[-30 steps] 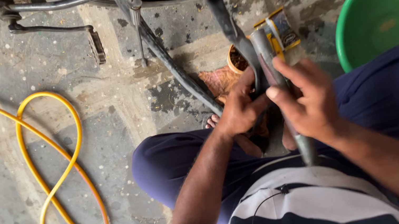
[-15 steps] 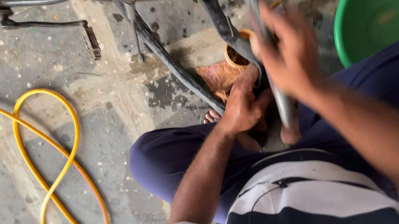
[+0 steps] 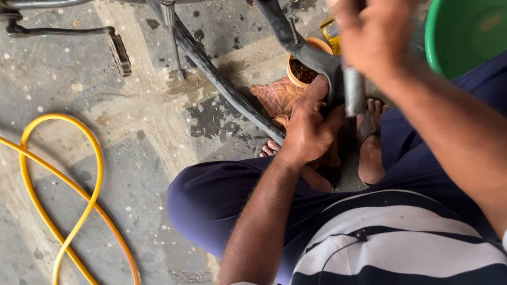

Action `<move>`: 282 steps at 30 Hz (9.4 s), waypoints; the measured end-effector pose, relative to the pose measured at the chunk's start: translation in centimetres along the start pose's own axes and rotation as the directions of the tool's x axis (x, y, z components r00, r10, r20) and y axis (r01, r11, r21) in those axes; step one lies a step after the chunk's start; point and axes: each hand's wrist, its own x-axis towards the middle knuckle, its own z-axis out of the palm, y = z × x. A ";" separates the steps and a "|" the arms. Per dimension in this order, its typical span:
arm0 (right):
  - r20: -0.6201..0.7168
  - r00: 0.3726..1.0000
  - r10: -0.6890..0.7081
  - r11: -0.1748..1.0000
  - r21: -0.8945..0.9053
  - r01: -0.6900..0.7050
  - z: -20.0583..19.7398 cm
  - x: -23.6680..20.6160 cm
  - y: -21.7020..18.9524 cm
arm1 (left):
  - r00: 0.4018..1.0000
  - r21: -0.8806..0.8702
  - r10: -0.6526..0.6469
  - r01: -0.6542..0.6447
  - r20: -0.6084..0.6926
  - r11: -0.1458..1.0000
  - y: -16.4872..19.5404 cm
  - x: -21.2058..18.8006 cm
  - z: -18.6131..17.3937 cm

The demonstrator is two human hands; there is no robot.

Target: The person sits on the floor and repairs a bicycle inner tube. They apply a substance from a small container, rub it in, and then use a metal tool to scrape and smooth the surface of the tube. Finally, they apply glue from a tube and place a patch over the treated area.

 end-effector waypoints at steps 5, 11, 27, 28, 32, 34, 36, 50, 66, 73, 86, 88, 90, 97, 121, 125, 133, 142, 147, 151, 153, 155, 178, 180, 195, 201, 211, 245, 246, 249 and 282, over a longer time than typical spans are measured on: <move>0.243 0.956 0.167 0.863 0.433 -0.260 -3.2 -2.3 -3.3 | 0.999 -0.092 0.020 -0.023 -0.035 0.995 -0.5 0.3 -0.4; -0.040 0.999 -0.033 0.999 -0.014 0.033 -1.1 0.1 -1.8 | 0.996 0.095 0.087 -0.085 -0.020 0.992 0.1 -0.7 0.4; 0.742 0.529 0.411 0.259 0.461 -0.849 2.3 -6.9 6.1 | 0.952 -0.605 -0.219 0.047 -0.214 0.795 -1.3 1.7 -1.0; 0.737 0.517 0.434 0.266 0.444 -0.856 2.4 -6.6 5.9 | 0.946 -0.641 -0.236 0.041 -0.223 0.767 -1.7 1.9 -0.8; 0.698 0.567 0.437 0.307 0.477 -0.824 2.3 -6.4 5.4 | 0.914 -0.579 -0.220 -0.019 -0.340 0.815 -3.9 2.4 0.4; 0.677 0.595 0.433 0.387 0.457 -0.801 2.5 -6.7 5.2 | 0.917 -0.627 -0.263 0.018 -0.301 0.779 -5.2 2.5 0.7; 0.669 0.605 0.432 0.419 0.445 -0.792 2.5 -6.7 4.9 | 0.912 -0.652 -0.282 0.022 -0.297 0.758 -6.2 2.4 1.0; 0.678 0.621 0.393 0.352 0.513 -0.783 2.5 -7.0 3.7 | 0.911 -0.952 -0.387 -0.017 -0.140 0.305 -4.0 2.8 0.3; 0.617 0.724 0.307 0.478 0.558 -0.679 -0.1 -5.8 6.3 | 0.981 -0.641 -0.112 -0.017 -0.161 0.767 -2.8 2.1 -0.2; 0.373 0.914 0.157 0.888 0.353 -0.296 -2.8 -1.4 0.8 | 0.976 -0.442 -0.093 -0.004 -0.199 0.897 -2.8 1.9 -0.3; 0.077 0.993 0.087 0.972 0.213 -0.101 -0.7 -0.4 -1.4 | 0.957 -0.176 0.039 -0.093 -0.288 0.980 -0.1 1.2 -0.7; 0.204 0.978 0.034 0.891 0.437 -0.122 -1.5 -1.5 -2.6 | 0.955 -0.121 0.131 -0.168 -0.266 0.978 -0.3 1.3 -1.4; 0.189 0.982 -0.005 0.943 0.327 -0.058 -1.3 -1.6 -3.3 | 0.957 -0.059 0.163 -0.183 -0.241 0.981 -0.6 1.5 -1.4; 0.042 0.994 0.104 0.954 0.277 -0.111 -0.3 -0.6 -1.1 | 0.972 -0.307 0.010 -0.085 -0.237 0.948 -1.1 1.1 0.1; 0.043 0.992 0.117 0.939 0.321 -0.125 -0.9 -3.2 -0.5 | 0.991 -0.411 -0.064 0.011 -0.116 0.912 -1.7 1.1 0.4; 0.146 0.989 0.032 0.943 0.323 -0.078 -1.9 -4.4 -2.1 | 0.998 -0.485 0.007 -0.039 -0.067 0.874 -1.8 1.0 0.3; 0.073 0.983 0.169 0.916 0.356 -0.184 -1.3 -3.6 -0.1 | 0.992 -0.540 -0.124 0.091 -0.026 0.837 -1.7 1.0 0.1; -0.079 0.995 0.054 0.991 0.125 -0.044 0.8 -2.0 1.3 | 0.996 -0.463 -0.079 0.084 0.029 0.882 -1.6 0.8 0.4; 0.221 0.952 0.213 0.864 0.411 -0.289 -2.6 -4.2 -1.6 | 0.992 -0.523 -0.113 0.122 0.048 0.844 -1.9 0.9 -0.5; 0.044 0.994 0.096 0.920 0.376 -0.106 0.5 -4.1 -0.1 | 0.998 -0.385 -0.017 0.038 0.057 0.922 -1.9 0.8 -0.3; -0.022 0.997 0.080 0.990 0.114 -0.077 1.5 -3.3 1.6 | 0.997 -0.435 -0.025 0.053 0.070 0.899 -1.8 0.8 -0.1; -0.047 0.996 0.072 0.993 0.097 -0.067 0.7 -3.5 2.2 | 0.994 -0.528 -0.082 0.110 0.076 0.842 -1.7 1.0 -0.1; -0.075 0.997 -0.002 0.996 0.093 0.009 1.8 -1.5 -0.5 | 0.987 -0.027 0.058 -0.063 -0.153 0.998 -0.6 0.9 -0.4; -0.029 0.997 0.065 0.983 0.176 -0.059 1.1 -1.5 -0.8 | 0.988 -0.166 0.007 -0.033 -0.155 0.986 -0.7 1.0 -0.5; 0.161 0.986 0.049 0.923 0.370 -0.107 -1.4 -3.7 -1.6 | 0.998 -0.502 -0.049 0.028 -0.029 0.864 -1.9 1.1 -0.7; -0.017 1.000 -0.005 0.991 0.135 0.008 2.2 -0.7 0.4 | 0.999 -0.345 -0.024 0.039 0.048 0.938 -2.1 0.7 0.1; 0.148 0.988 0.039 0.966 0.249 -0.075 0.0 -2.7 -1.2 | 0.996 -0.281 0.038 -0.013 0.082 0.960 -1.6 1.1 -0.5; 0.189 0.981 0.046 0.914 0.388 -0.117 -1.5 -3.2 -2.2 | 0.994 -0.258 0.077 -0.093 -0.072 0.962 -1.5 1.8 -0.9; 0.191 0.980 0.056 0.934 0.337 -0.119 -0.9 -3.5 -1.8 | 0.993 -0.183 0.074 -0.089 -0.089 0.979 -1.5 1.9 -1.0; 0.106 0.992 0.071 0.978 0.186 -0.090 2.4 -3.4 0.9 | 0.992 -0.008 0.044 -0.045 -0.117 0.999 -1.2 1.5 -0.4; 0.210 0.978 -0.003 0.954 0.295 -0.061 -0.4 -1.4 -1.8 | 1.000 -0.408 -0.020 0.011 -0.017 0.913 -2.5 2.0 -0.9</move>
